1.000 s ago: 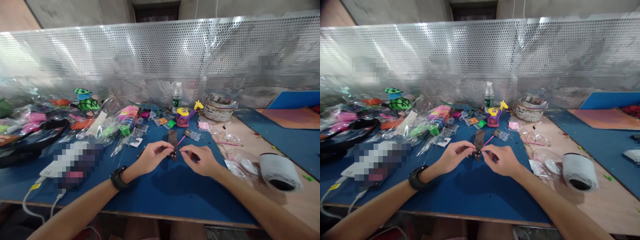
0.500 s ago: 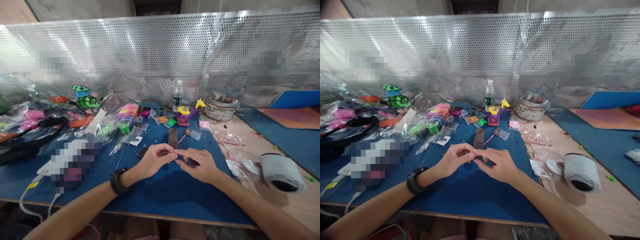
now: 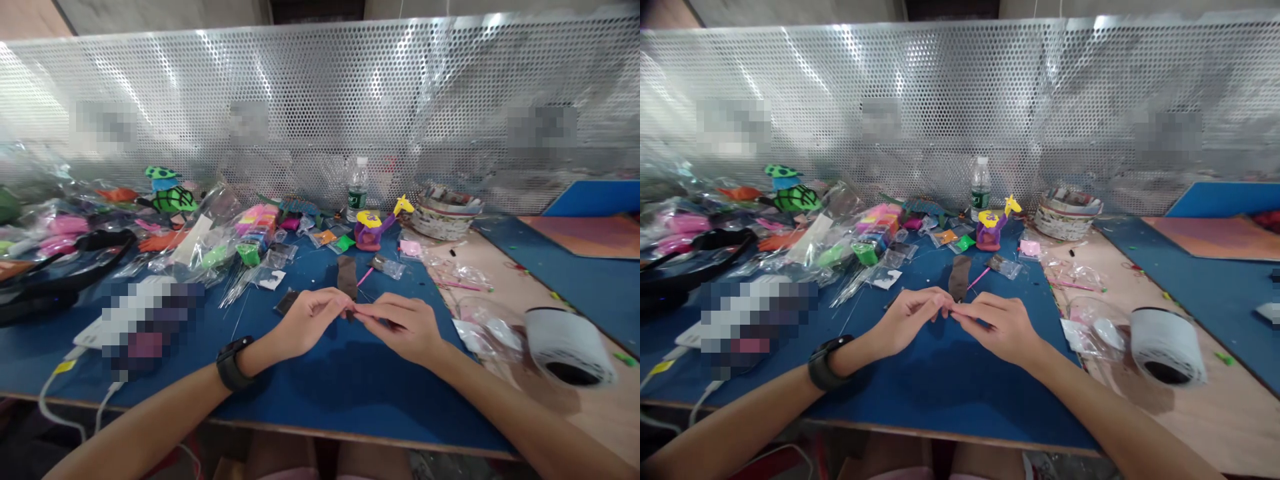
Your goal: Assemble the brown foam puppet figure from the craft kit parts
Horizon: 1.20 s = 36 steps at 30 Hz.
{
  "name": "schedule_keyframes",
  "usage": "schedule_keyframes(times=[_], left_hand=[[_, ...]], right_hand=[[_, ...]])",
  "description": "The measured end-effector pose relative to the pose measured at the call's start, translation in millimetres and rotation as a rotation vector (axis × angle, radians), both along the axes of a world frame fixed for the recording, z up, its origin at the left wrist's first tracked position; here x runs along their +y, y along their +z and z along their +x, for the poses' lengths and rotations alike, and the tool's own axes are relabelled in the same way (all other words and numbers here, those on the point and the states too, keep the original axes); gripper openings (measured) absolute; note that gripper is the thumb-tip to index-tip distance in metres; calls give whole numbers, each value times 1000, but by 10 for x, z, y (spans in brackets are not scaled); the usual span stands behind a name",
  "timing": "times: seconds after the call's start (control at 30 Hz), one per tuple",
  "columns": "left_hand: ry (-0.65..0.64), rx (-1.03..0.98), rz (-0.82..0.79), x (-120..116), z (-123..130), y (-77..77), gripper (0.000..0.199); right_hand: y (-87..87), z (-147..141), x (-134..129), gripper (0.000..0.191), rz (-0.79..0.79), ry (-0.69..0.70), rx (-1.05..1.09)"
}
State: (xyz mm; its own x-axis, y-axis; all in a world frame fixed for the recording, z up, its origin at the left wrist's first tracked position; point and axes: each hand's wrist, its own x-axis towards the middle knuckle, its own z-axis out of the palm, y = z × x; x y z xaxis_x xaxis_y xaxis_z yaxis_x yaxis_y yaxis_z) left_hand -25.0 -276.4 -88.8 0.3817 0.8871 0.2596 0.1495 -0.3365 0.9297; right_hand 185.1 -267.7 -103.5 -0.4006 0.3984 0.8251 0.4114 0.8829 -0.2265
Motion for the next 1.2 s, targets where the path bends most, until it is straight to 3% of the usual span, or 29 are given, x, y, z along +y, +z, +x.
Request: schedule_keyframes(times=[0.1, 0.17, 0.37, 0.67, 0.93, 1.2], left_hand=[[203, 38, -87, 60, -42, -22, 51], [251, 48, -219, 96, -68, -45, 50], [125, 116, -436, 91, -45, -86, 46], [73, -103, -695, 45, 52, -128, 38], [75, -117, -708, 10, 69, -70, 30], [40, -129, -648, 41, 50, -159, 31]], right_hand=[[-23, 40, 50, 12, -20, 3, -57], [-43, 56, 77, 12, -47, 16, -71], [-81, 57, 90, 10, -158, 84, -79], [-121, 71, 111, 14, -142, 115, -176], [-180, 84, 151, 15, -153, 119, -183], [-209, 82, 171, 13, -165, 123, -171]])
